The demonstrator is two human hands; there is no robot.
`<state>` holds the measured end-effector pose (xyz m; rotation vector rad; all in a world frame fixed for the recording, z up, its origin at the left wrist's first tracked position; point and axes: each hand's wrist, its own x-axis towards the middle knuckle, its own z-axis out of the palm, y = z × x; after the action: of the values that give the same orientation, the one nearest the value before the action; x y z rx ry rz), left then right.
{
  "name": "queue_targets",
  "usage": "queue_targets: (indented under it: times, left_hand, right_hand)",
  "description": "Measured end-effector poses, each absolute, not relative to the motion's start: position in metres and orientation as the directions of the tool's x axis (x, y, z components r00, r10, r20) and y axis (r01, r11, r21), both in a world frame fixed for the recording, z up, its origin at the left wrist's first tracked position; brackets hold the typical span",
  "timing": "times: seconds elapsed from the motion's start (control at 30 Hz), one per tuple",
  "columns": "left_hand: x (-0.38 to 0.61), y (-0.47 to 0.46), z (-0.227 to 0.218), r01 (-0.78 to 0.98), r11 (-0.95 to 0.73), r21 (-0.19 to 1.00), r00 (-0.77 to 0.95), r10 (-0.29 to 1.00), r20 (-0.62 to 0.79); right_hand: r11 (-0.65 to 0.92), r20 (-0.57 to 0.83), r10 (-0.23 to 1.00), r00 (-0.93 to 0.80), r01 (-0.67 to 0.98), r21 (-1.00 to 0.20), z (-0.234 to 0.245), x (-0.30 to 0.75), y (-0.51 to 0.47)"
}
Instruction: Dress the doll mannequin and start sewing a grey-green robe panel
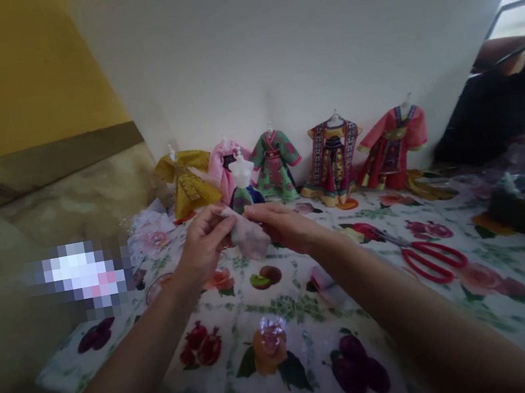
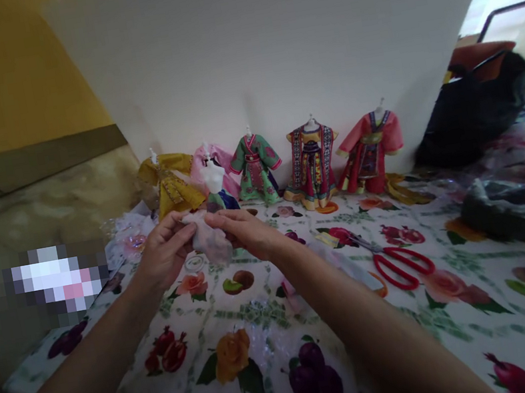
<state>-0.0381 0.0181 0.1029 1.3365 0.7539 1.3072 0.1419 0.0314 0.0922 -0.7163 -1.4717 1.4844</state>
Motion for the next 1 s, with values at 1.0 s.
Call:
queue_targets:
  times: [1.0]
  left_hand:
    - [-0.081, 0.017, 0.087, 0.049, -0.195, 0.980, 0.279, 0.944, 0.174]
  right_hand:
    - [-0.025, -0.019, 0.686, -0.727, 0.003, -1.000, 0.091, 0.146, 0.019]
